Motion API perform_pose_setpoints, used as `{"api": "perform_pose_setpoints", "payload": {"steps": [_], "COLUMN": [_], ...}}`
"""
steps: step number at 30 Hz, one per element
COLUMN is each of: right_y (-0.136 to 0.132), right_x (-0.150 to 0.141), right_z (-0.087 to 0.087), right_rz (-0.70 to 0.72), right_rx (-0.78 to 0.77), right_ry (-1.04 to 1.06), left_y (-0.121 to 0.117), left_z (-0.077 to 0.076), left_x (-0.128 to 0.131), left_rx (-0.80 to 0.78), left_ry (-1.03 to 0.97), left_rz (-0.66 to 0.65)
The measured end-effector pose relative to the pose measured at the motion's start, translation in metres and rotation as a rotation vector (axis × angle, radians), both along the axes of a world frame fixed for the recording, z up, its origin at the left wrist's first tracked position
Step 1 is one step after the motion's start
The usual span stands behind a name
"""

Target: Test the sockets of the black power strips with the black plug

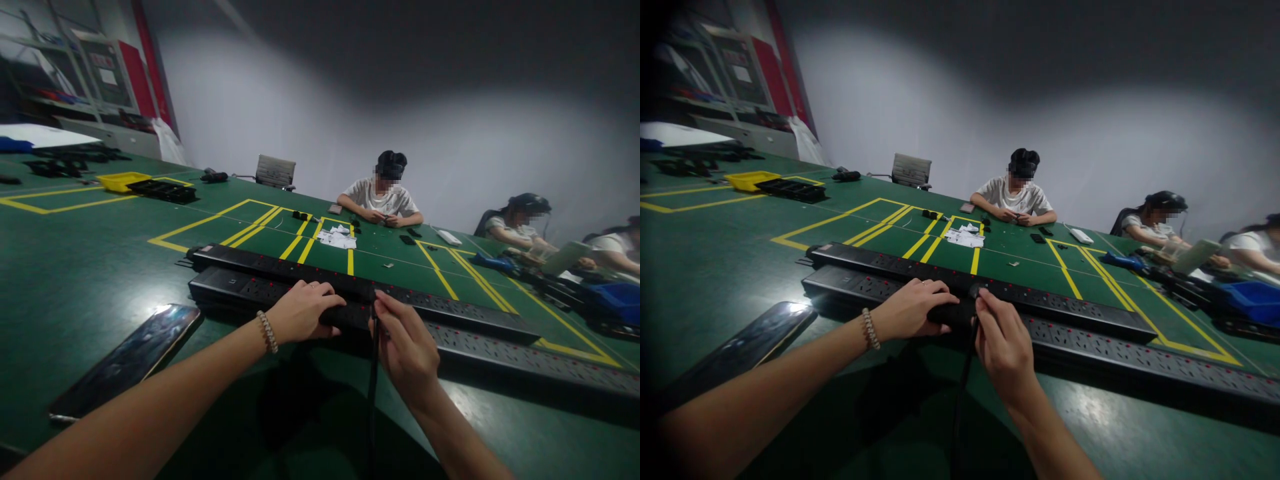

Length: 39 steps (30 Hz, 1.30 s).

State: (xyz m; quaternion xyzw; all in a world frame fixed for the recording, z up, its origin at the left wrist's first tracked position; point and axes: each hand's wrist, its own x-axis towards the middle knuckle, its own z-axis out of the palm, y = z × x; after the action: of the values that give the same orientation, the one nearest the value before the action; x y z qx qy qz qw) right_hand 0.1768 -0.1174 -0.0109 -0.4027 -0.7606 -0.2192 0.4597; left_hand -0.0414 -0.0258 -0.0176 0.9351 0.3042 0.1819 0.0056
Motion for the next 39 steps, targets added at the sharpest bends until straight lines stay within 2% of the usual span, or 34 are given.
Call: {"api": "perform_pose_setpoints", "payload": {"steps": [5,14,20,27,34,39], "right_y": [0.004,0.008,0.006,0.006,0.008,0.007], "right_x": [0.011,0.022,0.028,0.023,0.008,0.005], "right_z": [-0.002,-0.015,-0.019,-0.021,-0.022,-0.017], "right_rz": [-0.044,-0.060,-0.059,-0.013,0.050,0.075], "right_rx": [0.013,-0.081,-0.136,-0.179,-0.219,-0.209], "right_ry": [0.158,0.217,0.251,0.294,0.267,0.197], "left_y": [0.000,0.010,0.014,0.020,0.002,-0.001], "left_z": [-0.004,-0.007,0.002,0.013,0.009,0.006], "left_x": [0.000,-0.002,-0.009,-0.030,-0.010,-0.007], "left_rx": [0.025,0.057,0.045,-0.061,0.013,0.028], "left_ry": [0.007,0.056,0.076,0.043,0.001,-0.003], "left_rz": [0.027,0.005,-0.018,0.015,-0.012,-0.049]}}
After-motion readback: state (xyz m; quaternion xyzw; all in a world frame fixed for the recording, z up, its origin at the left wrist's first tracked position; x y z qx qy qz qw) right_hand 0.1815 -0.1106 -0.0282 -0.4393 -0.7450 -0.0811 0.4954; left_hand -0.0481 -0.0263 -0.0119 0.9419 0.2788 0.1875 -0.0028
